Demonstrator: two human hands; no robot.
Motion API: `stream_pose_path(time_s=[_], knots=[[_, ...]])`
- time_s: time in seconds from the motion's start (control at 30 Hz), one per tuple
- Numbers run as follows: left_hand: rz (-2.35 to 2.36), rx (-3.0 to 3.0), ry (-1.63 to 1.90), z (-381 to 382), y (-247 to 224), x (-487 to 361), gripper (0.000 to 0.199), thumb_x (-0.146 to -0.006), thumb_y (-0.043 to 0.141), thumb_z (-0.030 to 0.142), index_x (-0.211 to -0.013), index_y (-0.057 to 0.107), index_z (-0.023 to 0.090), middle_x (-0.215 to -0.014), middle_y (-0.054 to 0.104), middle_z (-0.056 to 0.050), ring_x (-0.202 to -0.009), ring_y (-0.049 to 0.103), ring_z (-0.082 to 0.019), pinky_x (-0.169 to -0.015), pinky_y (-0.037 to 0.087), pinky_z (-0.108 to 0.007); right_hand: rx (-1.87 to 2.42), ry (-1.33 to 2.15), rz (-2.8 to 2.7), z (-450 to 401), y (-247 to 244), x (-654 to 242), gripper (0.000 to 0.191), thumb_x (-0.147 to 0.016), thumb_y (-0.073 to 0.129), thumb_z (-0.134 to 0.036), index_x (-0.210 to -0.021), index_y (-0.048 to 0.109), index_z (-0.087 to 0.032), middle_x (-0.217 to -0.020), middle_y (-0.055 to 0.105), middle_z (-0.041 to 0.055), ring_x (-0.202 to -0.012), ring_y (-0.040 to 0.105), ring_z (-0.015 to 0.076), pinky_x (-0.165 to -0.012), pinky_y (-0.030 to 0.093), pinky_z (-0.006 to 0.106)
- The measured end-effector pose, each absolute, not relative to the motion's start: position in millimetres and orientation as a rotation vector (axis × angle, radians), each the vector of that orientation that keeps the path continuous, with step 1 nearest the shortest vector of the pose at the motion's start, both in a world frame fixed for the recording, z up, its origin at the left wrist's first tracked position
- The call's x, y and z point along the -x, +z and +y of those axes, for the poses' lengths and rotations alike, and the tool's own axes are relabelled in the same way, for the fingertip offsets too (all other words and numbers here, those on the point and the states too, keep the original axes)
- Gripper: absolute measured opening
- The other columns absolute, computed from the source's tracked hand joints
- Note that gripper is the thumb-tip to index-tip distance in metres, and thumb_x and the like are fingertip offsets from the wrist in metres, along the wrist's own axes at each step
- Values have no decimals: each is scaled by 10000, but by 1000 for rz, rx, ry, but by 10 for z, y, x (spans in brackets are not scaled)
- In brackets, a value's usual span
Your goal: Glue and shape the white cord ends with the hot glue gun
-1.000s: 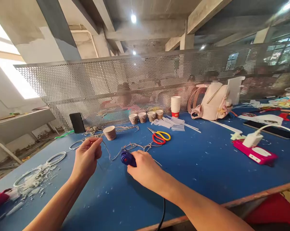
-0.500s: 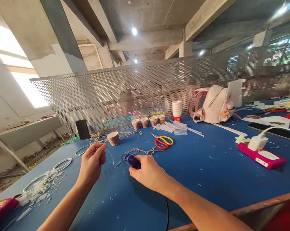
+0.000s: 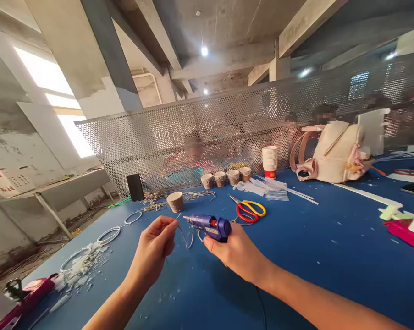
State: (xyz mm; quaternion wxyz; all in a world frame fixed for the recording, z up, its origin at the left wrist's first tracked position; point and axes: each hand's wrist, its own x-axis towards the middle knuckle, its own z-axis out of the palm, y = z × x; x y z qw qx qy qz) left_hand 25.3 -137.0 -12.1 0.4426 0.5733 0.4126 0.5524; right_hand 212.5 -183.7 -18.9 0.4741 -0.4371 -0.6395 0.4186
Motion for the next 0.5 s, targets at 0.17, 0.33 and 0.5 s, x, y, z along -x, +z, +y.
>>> stream_pose_path(time_s=[0.17,0.33,0.5], knots=[[1062,-1380,1315,-1381,-157,-286,306,-627,719,454,-670,579,185,-441,337,105,-353,246,-40,-354,179,-188,1063,1013,-1530,-1937,-291,-2155,194,-784,562,-344,-674,468,-214,-534,370,-67,-462,323,90,-420,306,214],[1081,-1328,1303,-1354,-158,-266,287,-611,734,409,-679,575,181,-444,344,110,-350,235,-31,-353,159,-183,1084,1061,-1503,-1951,-332,-2177,198,-790,559,-355,-690,456,-219,-540,348,-69,-472,283,92,-421,284,216],[1080,-1334,1256,-1388,-129,-274,290,-591,749,405,-648,594,166,-493,417,86,-354,247,-18,-365,140,-191,1073,1075,-1494,-1941,-368,-2147,211,-801,559,-353,-687,443,-220,-524,346,-75,-459,282,90,-424,290,219]])
